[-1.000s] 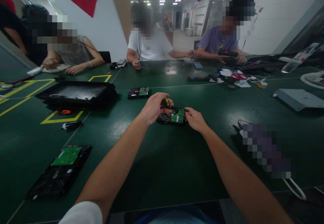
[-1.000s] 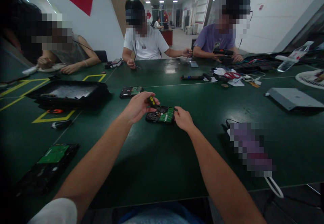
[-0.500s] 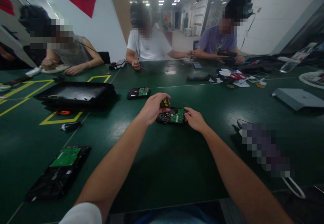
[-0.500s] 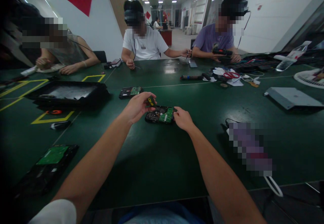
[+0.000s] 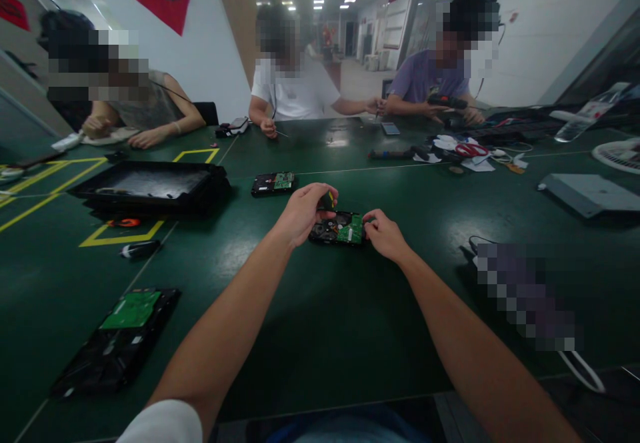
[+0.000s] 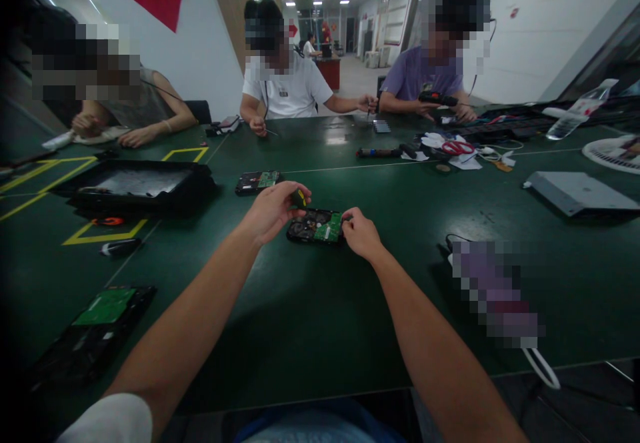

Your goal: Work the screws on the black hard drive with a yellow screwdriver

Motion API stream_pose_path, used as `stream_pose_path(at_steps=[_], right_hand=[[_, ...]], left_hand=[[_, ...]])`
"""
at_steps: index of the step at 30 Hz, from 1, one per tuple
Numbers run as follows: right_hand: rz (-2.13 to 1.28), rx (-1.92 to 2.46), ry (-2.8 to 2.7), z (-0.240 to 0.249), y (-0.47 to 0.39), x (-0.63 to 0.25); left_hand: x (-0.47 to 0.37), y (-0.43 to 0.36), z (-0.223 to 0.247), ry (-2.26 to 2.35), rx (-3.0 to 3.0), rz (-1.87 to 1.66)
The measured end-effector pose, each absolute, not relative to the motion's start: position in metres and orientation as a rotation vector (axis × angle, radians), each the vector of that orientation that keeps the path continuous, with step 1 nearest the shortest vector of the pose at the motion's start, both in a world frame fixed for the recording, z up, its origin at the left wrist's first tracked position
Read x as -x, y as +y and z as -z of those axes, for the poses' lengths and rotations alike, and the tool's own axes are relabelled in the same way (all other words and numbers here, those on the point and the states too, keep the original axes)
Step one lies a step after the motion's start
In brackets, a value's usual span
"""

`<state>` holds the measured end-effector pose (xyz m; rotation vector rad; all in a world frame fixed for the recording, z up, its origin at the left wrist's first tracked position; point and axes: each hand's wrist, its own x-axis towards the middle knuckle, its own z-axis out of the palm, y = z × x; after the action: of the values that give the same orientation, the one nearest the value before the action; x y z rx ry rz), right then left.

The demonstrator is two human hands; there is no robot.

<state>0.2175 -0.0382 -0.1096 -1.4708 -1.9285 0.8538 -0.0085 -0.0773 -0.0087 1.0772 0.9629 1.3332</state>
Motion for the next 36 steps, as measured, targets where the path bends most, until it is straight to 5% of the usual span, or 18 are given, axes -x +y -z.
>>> stream_pose_path(at_steps=[36], right_hand=[[-0.794,1.457,-1.968,0.1071,-0.0421,-0.2168]], left_hand=[[0.0069,-0.074,0.0121,0.94,-0.976,-1.294]])
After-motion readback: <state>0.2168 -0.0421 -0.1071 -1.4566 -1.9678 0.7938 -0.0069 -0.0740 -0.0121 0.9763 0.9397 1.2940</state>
